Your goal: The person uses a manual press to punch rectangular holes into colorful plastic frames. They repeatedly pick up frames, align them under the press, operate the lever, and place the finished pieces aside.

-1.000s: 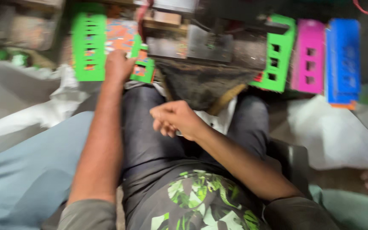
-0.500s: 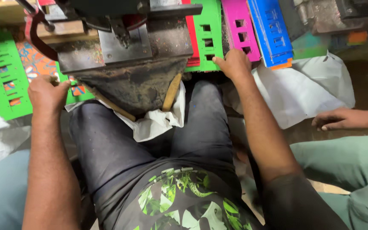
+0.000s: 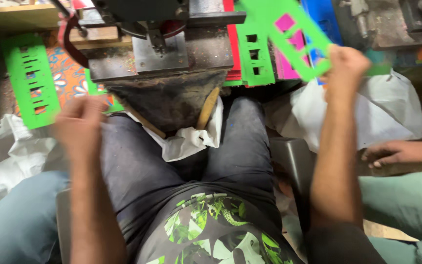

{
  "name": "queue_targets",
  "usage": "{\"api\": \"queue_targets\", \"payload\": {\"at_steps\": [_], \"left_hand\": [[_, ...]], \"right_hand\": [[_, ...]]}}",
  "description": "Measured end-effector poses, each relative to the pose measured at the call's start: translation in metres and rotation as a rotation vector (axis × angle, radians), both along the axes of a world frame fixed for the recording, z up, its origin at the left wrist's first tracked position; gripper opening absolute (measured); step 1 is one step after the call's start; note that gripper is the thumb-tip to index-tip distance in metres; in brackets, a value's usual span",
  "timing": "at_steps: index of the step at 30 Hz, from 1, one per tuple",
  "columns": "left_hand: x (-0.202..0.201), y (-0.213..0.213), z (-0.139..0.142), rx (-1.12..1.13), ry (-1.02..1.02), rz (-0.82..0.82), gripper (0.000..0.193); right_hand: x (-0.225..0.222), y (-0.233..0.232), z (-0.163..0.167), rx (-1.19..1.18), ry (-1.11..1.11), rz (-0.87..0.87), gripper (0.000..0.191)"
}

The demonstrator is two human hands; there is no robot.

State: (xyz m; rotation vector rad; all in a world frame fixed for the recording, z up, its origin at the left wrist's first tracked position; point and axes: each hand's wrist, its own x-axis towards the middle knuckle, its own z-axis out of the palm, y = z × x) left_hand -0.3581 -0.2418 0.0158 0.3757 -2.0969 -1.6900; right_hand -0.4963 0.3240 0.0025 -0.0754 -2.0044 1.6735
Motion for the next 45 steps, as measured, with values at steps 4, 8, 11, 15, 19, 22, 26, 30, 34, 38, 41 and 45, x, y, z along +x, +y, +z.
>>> {"api": "queue_targets", "payload": {"at_steps": [4,8,11,15,19,22,26,30,34,38,41,45], "left_hand": [[0.019,0.104,0.022,0.115,-0.289,-0.446,0.03],[0.005,0.173,0.023,0.491,-0.129,-0.648,0.035],[-0.003,0.192,0.023,0.556,-0.089,-0.6,0.028],[-0.017,0.183,0.025,0.581,0.005,-0.421,0.019],[-0.03,0.16,0.03,0.518,-0.024,-0.441,0.02],[-0.036,0.155,0.035,0.481,-0.009,-0.462,0.022],[-0.035,0.146,0.045,0.141,-0.037,-0.262,0.024],[-0.022,0.139,0.045,-0.265,0.124,-0.168,0.024],[-0.015,0.149,0.037,-0.51,0.283,-0.191,0.026],[-0.021,0.16,0.035,-0.595,0.359,-0.179,0.027],[-0.026,0.164,0.036,-0.684,0.383,-0.148,0.028],[-0.031,0.169,0.036,-0.801,0.397,-0.071,0.024]], "right_hand": [[0.037,0.041,0.024,-0.243,-0.049,0.201,0.02],[0.066,0.016,0.026,-0.123,-0.195,0.368,0.021],[0.067,-0.024,0.028,-0.273,-0.246,0.414,0.013],[0.07,-0.047,0.052,-0.028,-0.124,0.562,0.04],[0.072,-0.051,0.068,0.461,-0.18,0.598,0.043],[0.069,-0.058,0.064,0.598,-0.16,0.553,0.038],[0.057,-0.062,0.062,0.624,-0.066,0.489,0.032],[0.044,-0.062,0.066,0.673,0.013,0.488,0.03],[0.043,-0.062,0.069,0.662,0.001,0.449,0.033],[0.041,-0.062,0.069,0.682,-0.031,0.373,0.036],[0.034,-0.064,0.065,0.693,0.031,0.334,0.035],[0.023,-0.067,0.061,0.693,0.034,0.298,0.033]]}}
